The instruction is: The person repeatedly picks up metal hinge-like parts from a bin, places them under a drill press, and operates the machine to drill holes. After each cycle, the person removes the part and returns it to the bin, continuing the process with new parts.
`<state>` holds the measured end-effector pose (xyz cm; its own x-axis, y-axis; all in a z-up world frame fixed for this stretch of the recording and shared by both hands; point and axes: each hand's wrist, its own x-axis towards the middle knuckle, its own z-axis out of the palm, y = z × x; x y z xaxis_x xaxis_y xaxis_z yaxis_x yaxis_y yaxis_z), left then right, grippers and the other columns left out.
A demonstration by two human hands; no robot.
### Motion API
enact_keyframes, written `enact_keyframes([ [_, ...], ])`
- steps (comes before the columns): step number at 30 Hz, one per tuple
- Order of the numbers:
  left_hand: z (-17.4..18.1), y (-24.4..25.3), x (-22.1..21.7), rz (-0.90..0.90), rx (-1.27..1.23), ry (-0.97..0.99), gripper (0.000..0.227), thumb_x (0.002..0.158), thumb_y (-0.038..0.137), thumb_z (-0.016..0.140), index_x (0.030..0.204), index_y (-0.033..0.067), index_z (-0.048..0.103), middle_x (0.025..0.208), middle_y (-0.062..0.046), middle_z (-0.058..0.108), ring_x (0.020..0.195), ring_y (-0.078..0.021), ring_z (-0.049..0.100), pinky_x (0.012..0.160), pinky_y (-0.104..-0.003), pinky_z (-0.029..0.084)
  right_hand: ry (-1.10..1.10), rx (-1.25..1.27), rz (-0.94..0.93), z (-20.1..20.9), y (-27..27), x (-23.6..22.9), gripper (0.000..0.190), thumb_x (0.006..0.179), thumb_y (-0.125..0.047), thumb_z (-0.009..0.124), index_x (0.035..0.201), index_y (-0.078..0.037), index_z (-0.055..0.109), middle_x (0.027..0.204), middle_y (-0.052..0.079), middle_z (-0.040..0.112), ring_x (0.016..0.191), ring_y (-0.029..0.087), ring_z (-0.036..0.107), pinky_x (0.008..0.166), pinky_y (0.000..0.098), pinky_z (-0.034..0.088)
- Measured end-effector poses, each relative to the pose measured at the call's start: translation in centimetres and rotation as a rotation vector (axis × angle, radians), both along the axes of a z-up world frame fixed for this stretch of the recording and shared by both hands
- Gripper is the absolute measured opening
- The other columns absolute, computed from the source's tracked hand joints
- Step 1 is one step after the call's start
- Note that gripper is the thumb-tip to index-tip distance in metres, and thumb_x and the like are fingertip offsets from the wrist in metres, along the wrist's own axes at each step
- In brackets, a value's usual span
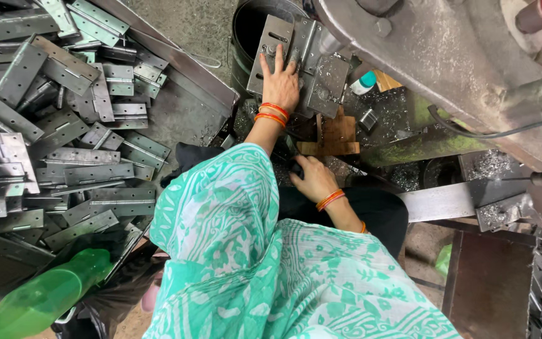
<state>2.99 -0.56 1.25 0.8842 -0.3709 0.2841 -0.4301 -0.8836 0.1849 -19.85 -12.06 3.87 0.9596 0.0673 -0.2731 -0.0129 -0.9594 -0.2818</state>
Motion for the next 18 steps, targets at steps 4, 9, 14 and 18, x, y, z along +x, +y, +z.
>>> enact_keyframes([
  [4,-0.2,-0.2,0.3,0.002,0.018,0.037,0.042,0.102,0.027,0.042,0.129,0.0114,0.071,0.153,-0.004,0.050,0.154,-0.0395,0.013,0.117,-0.076,0.003,-0.042,0.003,-0.065,-4.4,1.1,-3.0,0.056,0.085,-0.032,0.070,0.137,-0.016,0.058,0.133,0.021,0.058,0.107,0.045,0.066,0.088,0.0537,0.056],
  [9,0.0,0.1,0.4,-0.028,0.032,0.027,0.042,0.104,0.027,0.044,0.131,0.0101,0.071,0.154,-0.004,0.051,0.155,-0.0398,0.013,0.117,-0.079,0.003,-0.055,0.050,-0.149,-9.8,1.1,-5.1,0.057,0.083,-0.032,0.073,0.137,-0.026,0.056,0.145,0.024,0.050,0.111,0.049,0.063,0.091,0.0552,0.054],
  [14,0.1,0.2,1.1,-0.012,0.037,-0.029,0.041,0.099,0.026,0.045,0.128,0.0124,0.071,0.152,-0.002,0.051,0.153,-0.0381,0.016,0.115,-0.077,0.004,-0.027,0.044,-0.130,-10.1,0.5,-4.7,0.056,0.085,-0.032,0.073,0.137,-0.021,0.056,0.142,0.026,0.049,0.106,0.049,0.065,0.089,0.0548,0.055],
  [18,0.2,0.9,0.7,-0.050,0.078,0.022,0.039,0.103,0.027,0.046,0.126,0.0107,0.073,0.150,-0.006,0.053,0.154,-0.0404,0.017,0.115,-0.077,0.005,-0.032,-0.014,-0.059,-6.4,0.7,-3.1,0.065,0.078,-0.025,0.073,0.139,-0.014,0.054,0.134,0.023,0.055,0.104,0.047,0.066,0.087,0.0534,0.056],
])
